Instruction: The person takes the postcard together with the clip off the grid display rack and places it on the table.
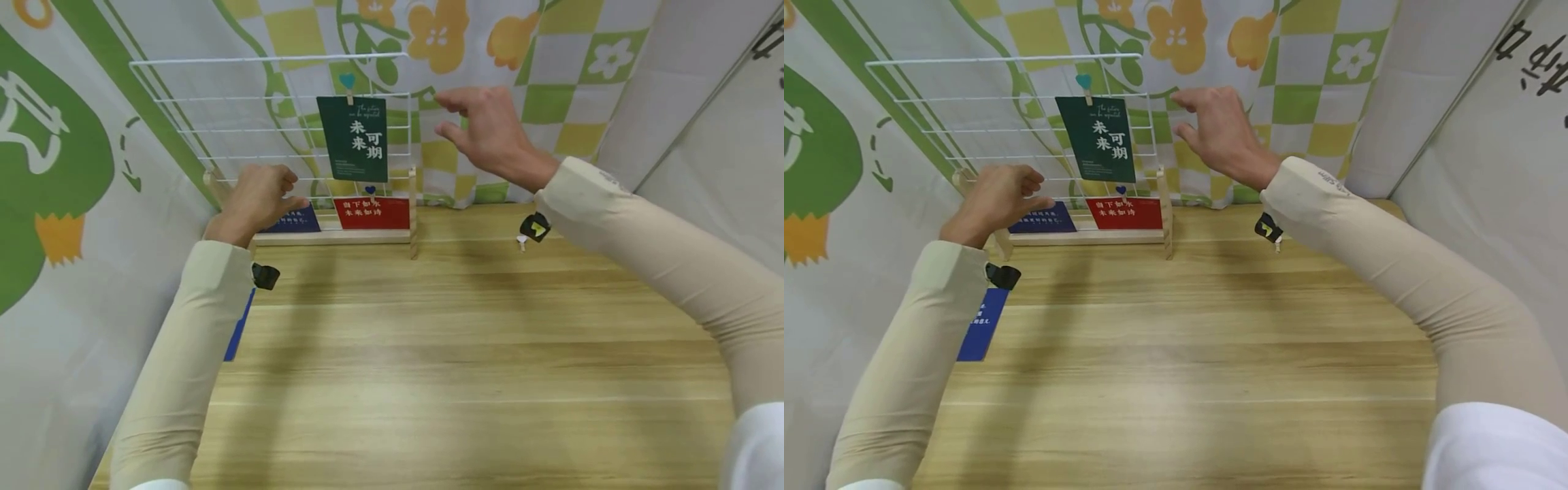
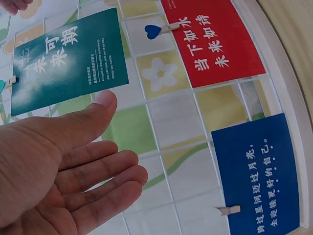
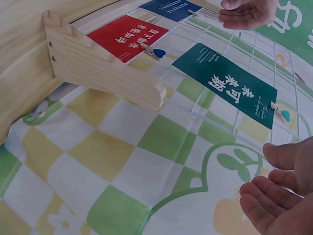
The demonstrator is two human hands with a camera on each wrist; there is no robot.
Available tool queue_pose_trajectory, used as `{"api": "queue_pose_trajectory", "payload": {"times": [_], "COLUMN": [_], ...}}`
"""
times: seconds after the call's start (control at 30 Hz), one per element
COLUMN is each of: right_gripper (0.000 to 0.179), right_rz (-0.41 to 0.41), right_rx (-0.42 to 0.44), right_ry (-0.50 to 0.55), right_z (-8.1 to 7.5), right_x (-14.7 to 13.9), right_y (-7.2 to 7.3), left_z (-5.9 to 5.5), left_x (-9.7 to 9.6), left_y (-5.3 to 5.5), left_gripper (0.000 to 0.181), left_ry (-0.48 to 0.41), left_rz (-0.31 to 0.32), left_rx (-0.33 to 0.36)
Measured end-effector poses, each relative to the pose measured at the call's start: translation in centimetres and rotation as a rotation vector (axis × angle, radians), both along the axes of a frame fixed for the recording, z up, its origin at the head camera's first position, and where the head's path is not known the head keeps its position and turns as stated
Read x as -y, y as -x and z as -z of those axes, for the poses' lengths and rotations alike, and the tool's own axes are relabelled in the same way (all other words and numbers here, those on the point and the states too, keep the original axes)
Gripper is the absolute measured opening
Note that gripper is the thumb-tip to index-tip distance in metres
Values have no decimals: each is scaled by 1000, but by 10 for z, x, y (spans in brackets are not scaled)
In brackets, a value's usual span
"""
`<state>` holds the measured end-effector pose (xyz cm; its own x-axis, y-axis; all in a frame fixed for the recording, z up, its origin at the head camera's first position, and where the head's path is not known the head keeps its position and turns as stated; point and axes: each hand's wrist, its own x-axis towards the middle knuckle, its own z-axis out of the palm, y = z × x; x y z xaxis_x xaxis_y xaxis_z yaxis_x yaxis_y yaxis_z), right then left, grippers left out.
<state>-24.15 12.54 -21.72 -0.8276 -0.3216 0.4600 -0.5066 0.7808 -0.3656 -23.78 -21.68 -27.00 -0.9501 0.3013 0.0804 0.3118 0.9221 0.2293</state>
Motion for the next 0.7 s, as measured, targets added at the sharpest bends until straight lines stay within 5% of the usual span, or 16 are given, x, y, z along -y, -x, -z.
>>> {"api": "queue_pose_trajectory", "payload": {"times": [0.7], "right_gripper": [39], "right_rz": [-61], "right_rx": [-4], "right_ry": [-16], "right_z": [-10], "right_x": [25], "right_y": [3], "left_z": [-11], "left_x": [-25], "left_y": [8], "left_gripper": [49], "left_ry": [-48], "left_rz": [28], "left_rx": [-33]}}
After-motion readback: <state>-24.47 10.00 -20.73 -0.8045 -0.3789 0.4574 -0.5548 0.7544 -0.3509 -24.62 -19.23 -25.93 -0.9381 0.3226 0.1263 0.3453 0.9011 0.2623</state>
